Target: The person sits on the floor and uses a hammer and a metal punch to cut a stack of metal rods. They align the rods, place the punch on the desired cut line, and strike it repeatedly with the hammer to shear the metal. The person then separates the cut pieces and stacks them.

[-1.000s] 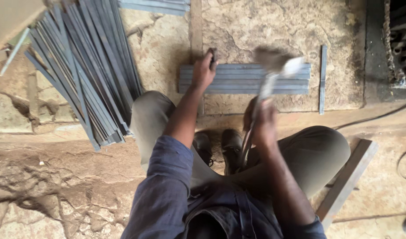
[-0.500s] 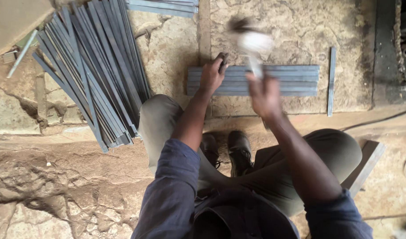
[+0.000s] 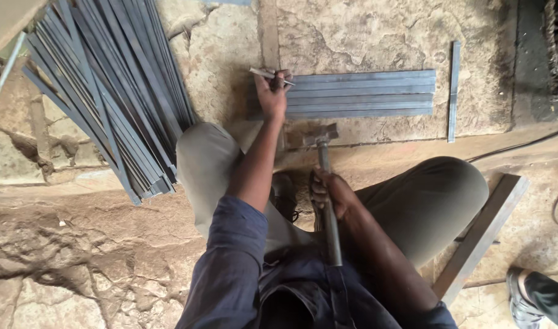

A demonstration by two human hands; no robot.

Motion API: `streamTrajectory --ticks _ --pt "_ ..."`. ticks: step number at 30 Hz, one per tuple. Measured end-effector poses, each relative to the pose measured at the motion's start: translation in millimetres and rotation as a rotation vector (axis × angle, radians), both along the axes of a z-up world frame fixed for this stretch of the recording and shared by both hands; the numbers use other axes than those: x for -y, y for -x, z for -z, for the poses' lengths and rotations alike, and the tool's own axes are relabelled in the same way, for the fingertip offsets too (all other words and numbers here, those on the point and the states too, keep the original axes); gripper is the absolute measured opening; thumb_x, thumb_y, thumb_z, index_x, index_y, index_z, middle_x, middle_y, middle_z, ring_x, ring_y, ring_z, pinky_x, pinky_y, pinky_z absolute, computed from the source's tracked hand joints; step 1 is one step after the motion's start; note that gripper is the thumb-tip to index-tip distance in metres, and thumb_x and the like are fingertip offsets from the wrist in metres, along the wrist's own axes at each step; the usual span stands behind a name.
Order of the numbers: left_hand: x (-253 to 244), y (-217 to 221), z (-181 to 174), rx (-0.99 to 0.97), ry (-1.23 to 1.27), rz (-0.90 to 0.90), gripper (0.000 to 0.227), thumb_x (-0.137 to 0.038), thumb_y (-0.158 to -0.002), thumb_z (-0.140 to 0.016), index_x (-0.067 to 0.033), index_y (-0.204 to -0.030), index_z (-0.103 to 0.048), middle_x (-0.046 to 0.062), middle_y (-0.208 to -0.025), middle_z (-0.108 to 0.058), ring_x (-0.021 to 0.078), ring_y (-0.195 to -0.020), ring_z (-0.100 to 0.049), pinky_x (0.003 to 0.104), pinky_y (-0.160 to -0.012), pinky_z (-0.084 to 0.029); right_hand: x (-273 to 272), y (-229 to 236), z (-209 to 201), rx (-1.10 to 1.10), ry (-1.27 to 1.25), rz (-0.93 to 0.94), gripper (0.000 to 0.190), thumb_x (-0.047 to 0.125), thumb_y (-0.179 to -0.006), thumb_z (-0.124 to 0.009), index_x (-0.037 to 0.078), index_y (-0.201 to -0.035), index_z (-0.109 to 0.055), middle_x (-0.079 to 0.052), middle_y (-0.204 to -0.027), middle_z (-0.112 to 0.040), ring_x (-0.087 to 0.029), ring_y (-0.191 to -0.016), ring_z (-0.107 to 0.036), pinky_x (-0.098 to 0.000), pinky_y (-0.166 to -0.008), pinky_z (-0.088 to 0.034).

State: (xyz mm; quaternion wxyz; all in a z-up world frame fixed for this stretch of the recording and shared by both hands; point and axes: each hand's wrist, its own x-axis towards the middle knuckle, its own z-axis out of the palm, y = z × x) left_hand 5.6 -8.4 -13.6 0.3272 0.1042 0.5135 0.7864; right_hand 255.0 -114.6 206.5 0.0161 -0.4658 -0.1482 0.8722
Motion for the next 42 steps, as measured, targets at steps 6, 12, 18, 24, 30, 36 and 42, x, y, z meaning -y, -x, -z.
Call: streamTrajectory --ticks 6,12,18,24,30,36,42 --pt "12 6 -9 0.061 -0.004 0.053 0.030 -0.004 -0.102 -0.059 -0.0095 -0.124 -0.040 0.018 -0.108 -0.071 0.0260 -0.092 -0.075 0.042 -0.079 -0.065 2 7 26 0.102 0.073 0.024 0.036 0.047 -0.104 -0.053 0.017 -0.085 -0.046 0.005 -0.058 -0.038 -0.009 -0.043 -0.036 -0.0277 -0.040 -0.033" --pt "14 5 -24 0.077 -0.010 0.061 0.026 -0.003 -0.102 -0.060 -0.0091 -0.117 -0.040 0.018 -0.109 -0.071 0.0281 -0.093 -0.076 0.044 -0.080 -0.066 4 12 20 0.094 -0.023 0.041 0.033 0.044 -0.104 -0.054 0.014 -0.088 -0.048 0.004 -0.059 -0.040 -0.010 -0.044 -0.037 -0.0286 -0.041 -0.034" --pt "12 6 -28 0.073 -0.009 0.060 0.026 -0.002 -0.102 -0.060 -0.0101 -0.116 -0.039 0.018 -0.108 -0.071 0.0278 -0.092 -0.075 0.044 -0.079 -0.065 4 14 19 0.109 -0.013 0.053 0.034 0.043 -0.104 -0.054 0.013 -0.089 -0.048 0.004 -0.059 -0.039 -0.010 -0.045 -0.037 -0.0287 -0.041 -0.033" --pt "16 6 -35 0.065 -0.003 0.080 0.025 -0.002 -0.103 -0.059 -0.0108 -0.116 -0.039 0.018 -0.111 -0.071 0.0271 -0.094 -0.075 0.044 -0.082 -0.066 5 14 16 0.111 -0.018 0.058 0.035 0.045 -0.105 -0.051 0.013 -0.089 -0.048 0.004 -0.058 -0.038 -0.011 -0.044 -0.036 -0.0296 -0.042 -0.033" --pt "16 9 -39 0.056 0.031 0.093 0.024 -0.004 -0.102 -0.058 -0.0096 -0.117 -0.040 0.020 -0.111 -0.071 0.0299 -0.096 -0.076 0.046 -0.084 -0.068 6 14 14 0.102 -0.070 0.040 0.037 0.046 -0.106 -0.048 0.014 -0.089 -0.048 0.005 -0.058 -0.038 -0.011 -0.044 -0.035 -0.0294 -0.042 -0.033" --pt "15 10 -41 0.049 0.022 0.108 0.025 -0.003 -0.102 -0.059 -0.0087 -0.118 -0.040 0.021 -0.110 -0.071 0.0302 -0.096 -0.076 0.045 -0.082 -0.067 6 17 8 0.123 -0.059 0.050 0.041 0.050 -0.107 -0.043 0.014 -0.088 -0.048 0.005 -0.057 -0.037 -0.010 -0.044 -0.035 -0.0297 -0.041 -0.033" --pt "8 11 -61 -0.449 0.188 0.204 0.020 -0.009 -0.104 -0.060 -0.0078 -0.119 -0.048 0.014 -0.105 -0.075 0.0214 -0.093 -0.077 0.036 -0.078 -0.067 5 17 2 0.194 -0.145 -0.008 0.049 0.057 -0.107 -0.035 0.014 -0.088 -0.046 0.005 -0.058 -0.038 -0.011 -0.043 -0.034 -0.0308 -0.039 -0.033"
